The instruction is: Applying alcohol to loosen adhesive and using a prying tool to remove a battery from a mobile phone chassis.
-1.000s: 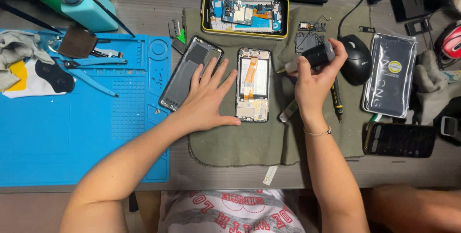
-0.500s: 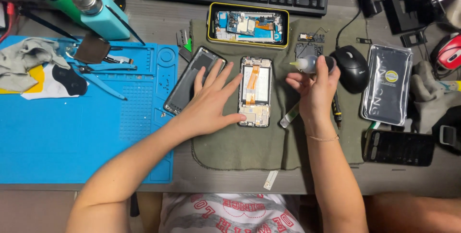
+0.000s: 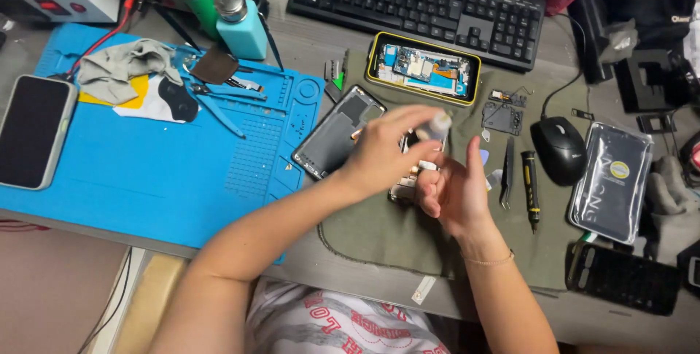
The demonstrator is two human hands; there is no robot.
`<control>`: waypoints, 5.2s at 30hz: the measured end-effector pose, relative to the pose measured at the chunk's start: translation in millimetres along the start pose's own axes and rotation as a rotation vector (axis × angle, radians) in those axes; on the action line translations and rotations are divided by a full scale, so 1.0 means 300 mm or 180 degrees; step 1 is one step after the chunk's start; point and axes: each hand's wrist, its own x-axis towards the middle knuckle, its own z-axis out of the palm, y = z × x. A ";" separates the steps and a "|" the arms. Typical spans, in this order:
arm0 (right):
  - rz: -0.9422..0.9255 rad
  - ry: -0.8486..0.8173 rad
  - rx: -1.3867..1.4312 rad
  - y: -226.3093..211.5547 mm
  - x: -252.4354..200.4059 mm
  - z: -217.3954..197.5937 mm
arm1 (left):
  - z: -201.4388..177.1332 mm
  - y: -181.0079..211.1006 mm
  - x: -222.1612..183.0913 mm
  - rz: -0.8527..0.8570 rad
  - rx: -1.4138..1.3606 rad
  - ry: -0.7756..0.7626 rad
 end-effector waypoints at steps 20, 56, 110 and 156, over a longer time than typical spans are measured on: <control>-0.0327 -0.0015 0.0096 0.001 0.019 -0.025 | -0.243 -0.509 0.224 -0.1257 0.1587 0.2185; -0.1002 0.1541 -0.3522 -0.088 0.051 -0.109 | -0.063 -0.174 -0.061 -0.0976 0.1196 -0.1500; -0.1915 0.2086 -0.0127 -0.049 0.165 -0.274 | -0.095 -0.091 -0.018 -0.0430 0.0855 -0.1930; -0.4213 0.1260 -0.2550 -0.053 0.161 -0.244 | -0.115 -0.171 -0.003 -0.0275 0.1123 -0.2334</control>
